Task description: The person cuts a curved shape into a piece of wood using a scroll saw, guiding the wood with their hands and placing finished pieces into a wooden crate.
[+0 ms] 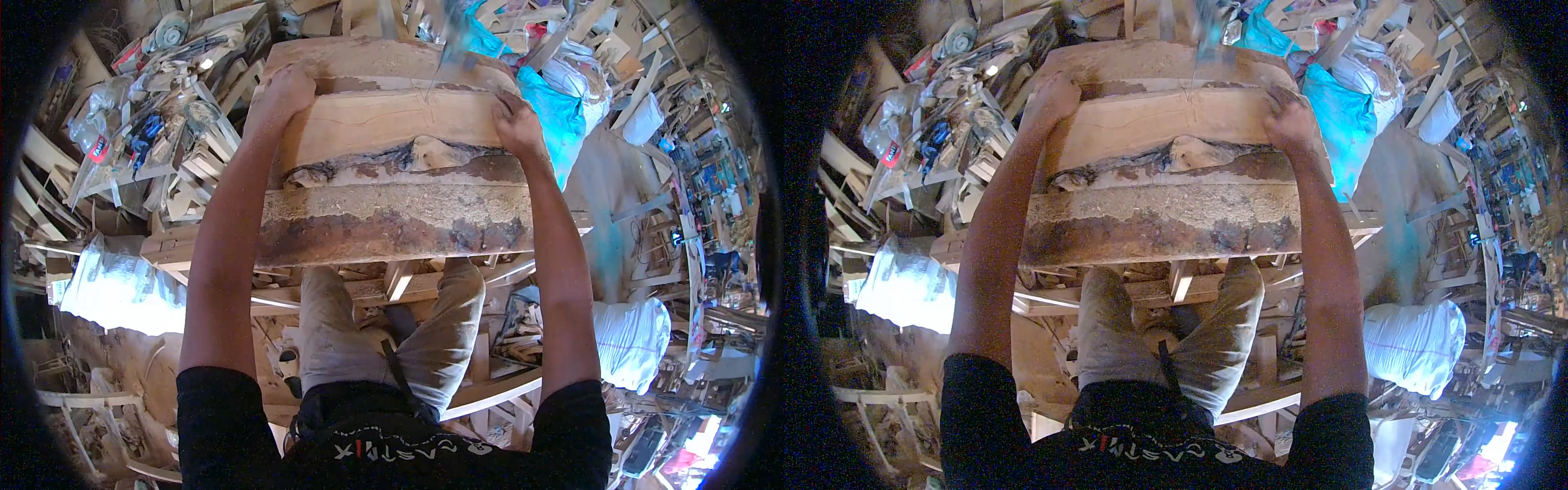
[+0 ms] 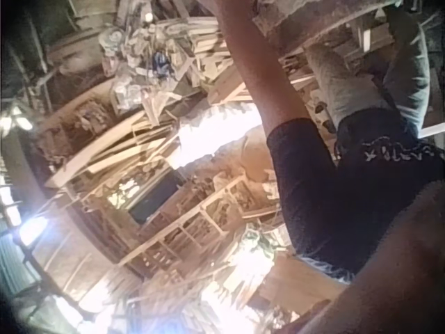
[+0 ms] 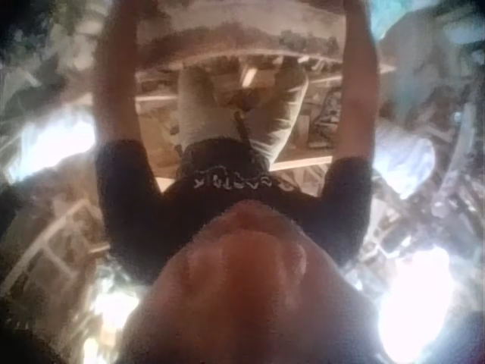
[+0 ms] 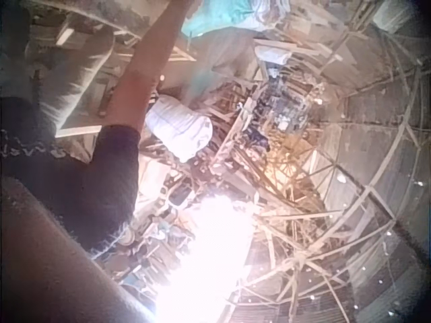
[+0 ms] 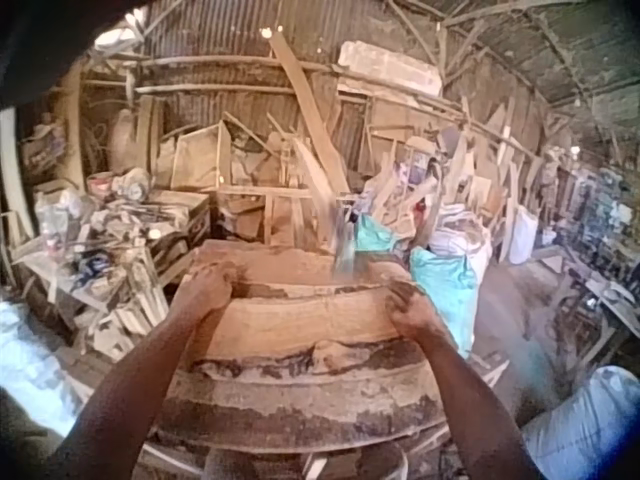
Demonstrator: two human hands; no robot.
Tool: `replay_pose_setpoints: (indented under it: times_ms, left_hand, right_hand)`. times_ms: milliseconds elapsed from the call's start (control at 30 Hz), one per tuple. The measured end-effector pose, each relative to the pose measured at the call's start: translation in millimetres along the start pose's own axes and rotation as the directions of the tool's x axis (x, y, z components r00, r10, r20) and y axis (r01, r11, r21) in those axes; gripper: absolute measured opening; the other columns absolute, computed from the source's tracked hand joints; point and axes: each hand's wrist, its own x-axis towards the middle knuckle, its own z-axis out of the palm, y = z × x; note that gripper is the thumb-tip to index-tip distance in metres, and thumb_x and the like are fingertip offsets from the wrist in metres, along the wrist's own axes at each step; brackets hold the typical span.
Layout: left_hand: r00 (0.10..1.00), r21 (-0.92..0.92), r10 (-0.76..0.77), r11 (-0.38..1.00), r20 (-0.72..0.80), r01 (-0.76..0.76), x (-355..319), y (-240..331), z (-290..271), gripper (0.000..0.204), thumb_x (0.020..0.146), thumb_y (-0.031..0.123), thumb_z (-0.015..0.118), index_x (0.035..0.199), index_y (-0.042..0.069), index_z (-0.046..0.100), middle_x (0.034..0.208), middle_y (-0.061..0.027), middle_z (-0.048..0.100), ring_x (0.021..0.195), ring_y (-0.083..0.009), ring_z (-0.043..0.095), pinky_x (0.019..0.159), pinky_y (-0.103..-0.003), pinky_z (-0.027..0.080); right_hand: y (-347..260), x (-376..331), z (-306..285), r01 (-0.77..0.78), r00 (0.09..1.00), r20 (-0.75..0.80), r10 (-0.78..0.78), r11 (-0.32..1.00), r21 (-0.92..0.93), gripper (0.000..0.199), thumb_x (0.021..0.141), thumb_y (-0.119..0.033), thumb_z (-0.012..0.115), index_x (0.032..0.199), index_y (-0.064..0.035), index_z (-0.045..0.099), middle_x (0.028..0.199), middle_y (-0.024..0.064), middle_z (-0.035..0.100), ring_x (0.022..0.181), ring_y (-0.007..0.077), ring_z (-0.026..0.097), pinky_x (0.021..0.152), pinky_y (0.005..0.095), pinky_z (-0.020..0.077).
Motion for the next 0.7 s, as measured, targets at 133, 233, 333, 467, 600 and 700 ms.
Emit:
replay_pose_setpoints:
  times_ms: [133,233,333,467,600,700]
  left_hand:
    - [1.000,0.002,0.022,1.000,0.003,-0.022,-3,-6,-3,0.051,0.094,0.024,0.051,0.139,0.000,0.059,0.147,-0.0272,0.056,0.139,-0.0437,0.051,0.118,-0.052,0.039]
    - [1.000,-0.005,-0.014,1.000,0.021,0.014,-12,9,-14,0.051,0.094,0.023,0.051,0.139,-0.001,0.059,0.146,-0.0281,0.057,0.138,-0.0434,0.052,0.118,-0.052,0.039]
    - [0.999,-0.023,-0.029,0.999,0.023,0.030,-8,9,-14,0.051,0.094,0.022,0.051,0.139,-0.001,0.060,0.144,-0.0281,0.059,0.136,-0.0436,0.054,0.117,-0.053,0.040]
    - [1.000,0.042,-0.025,0.999,-0.001,0.025,16,-6,4,0.051,0.093,0.020,0.050,0.139,0.001,0.060,0.140,-0.0270,0.062,0.133,-0.0441,0.057,0.115,-0.053,0.041]
    - [0.997,0.020,0.035,0.999,-0.071,-0.033,30,-21,19,0.050,0.093,0.020,0.051,0.139,0.003,0.061,0.140,-0.0258,0.062,0.133,-0.0433,0.057,0.115,-0.053,0.042]
    - [0.994,-0.007,0.047,0.999,-0.097,-0.048,30,-14,23,0.051,0.093,0.021,0.051,0.140,0.003,0.060,0.140,-0.0259,0.062,0.134,-0.0431,0.056,0.115,-0.053,0.042]
  right_hand:
    - [-6,5,0,0.026,1.000,0.008,-0.026,1.000,0.008,0.042,0.097,-0.031,0.066,0.128,-0.0034,0.070,0.132,0.0239,0.068,0.126,0.0413,0.063,0.109,0.0456,0.0495]
    - [-1,4,1,0.008,1.000,-0.001,-0.008,1.000,0.017,0.042,0.097,-0.031,0.065,0.128,-0.0034,0.070,0.130,0.0241,0.069,0.124,0.0417,0.064,0.108,0.0460,0.0498]
    - [3,5,3,-0.035,0.999,0.004,0.035,0.999,0.009,0.043,0.097,-0.031,0.065,0.128,-0.0033,0.070,0.130,0.0241,0.069,0.124,0.0419,0.064,0.108,0.0462,0.0500]
    - [-1,5,5,-0.020,1.000,-0.017,0.020,1.000,0.020,0.042,0.096,-0.032,0.063,0.131,-0.0089,0.070,0.129,0.0237,0.069,0.122,0.0436,0.064,0.106,0.0490,0.0518]
    - [-8,8,3,0.009,1.000,-0.025,-0.008,0.998,0.064,0.042,0.095,-0.032,0.063,0.131,-0.0102,0.070,0.127,0.0230,0.070,0.119,0.0434,0.066,0.104,0.0491,0.0531]
    - [1,7,2,0.040,0.998,-0.055,-0.039,0.999,0.023,0.041,0.095,-0.032,0.063,0.131,-0.0112,0.070,0.124,0.0228,0.071,0.116,0.0435,0.067,0.102,0.0497,0.0541]
